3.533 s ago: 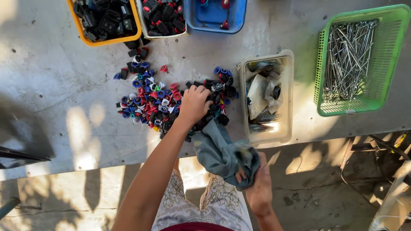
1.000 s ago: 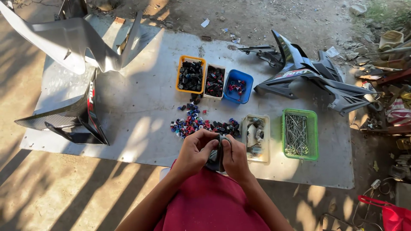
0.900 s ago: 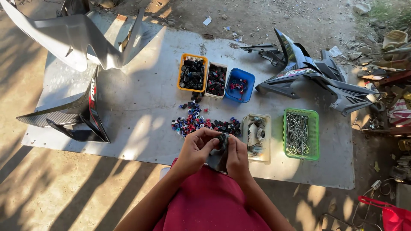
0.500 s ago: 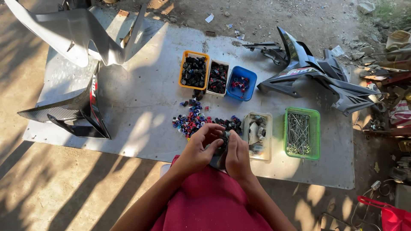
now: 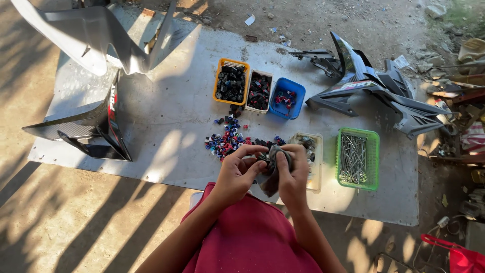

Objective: The person wipes small scooter parts with a cloth, picking them up from a pile on a table and placing them into a yellow basket. The person handles various small components, including colorful plastic pieces and black parts, while standing at a table outdoors.

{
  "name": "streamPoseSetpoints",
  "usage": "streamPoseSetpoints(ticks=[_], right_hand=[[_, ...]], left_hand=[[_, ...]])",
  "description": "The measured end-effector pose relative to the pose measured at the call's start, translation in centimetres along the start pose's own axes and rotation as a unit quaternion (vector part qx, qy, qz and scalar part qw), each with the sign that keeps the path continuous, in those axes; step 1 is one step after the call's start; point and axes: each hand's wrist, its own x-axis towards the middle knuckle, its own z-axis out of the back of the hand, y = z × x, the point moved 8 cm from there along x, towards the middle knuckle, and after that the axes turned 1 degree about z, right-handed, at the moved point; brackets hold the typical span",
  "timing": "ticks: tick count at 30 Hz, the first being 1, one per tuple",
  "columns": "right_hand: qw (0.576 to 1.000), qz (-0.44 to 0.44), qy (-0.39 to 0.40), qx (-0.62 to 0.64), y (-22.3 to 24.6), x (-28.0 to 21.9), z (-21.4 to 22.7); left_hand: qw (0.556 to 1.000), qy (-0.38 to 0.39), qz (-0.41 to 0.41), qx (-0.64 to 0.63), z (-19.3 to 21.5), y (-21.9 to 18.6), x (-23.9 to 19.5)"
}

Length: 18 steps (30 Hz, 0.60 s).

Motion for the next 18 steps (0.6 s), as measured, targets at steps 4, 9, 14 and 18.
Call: streamPoseSetpoints(ticks=[4, 9, 14, 18], right_hand=[[0.987, 0.127, -0.001, -0.099, 3.0, -1.5, 0.3], [0.938, 0.275, 0.048, -0.205, 6.4, -2.6, -1.8], [0.908, 0.334, 0.049, -0.25, 5.4, -3.6, -2.1], [0.886, 0.369, 0.016, -0.279, 5.6, -4.1, -1.7]], left_hand=[[0.999, -0.031, 0.021, 0.014, 1.0, 0.7, -0.5], [0.998, -0.031, 0.047, -0.037, 2.1, 2.9, -0.5], [0.951, -0.098, 0.11, -0.271, 2.0, 5.9, -0.8], [0.941, -0.129, 0.095, -0.299, 3.3, 5.7, -0.7]])
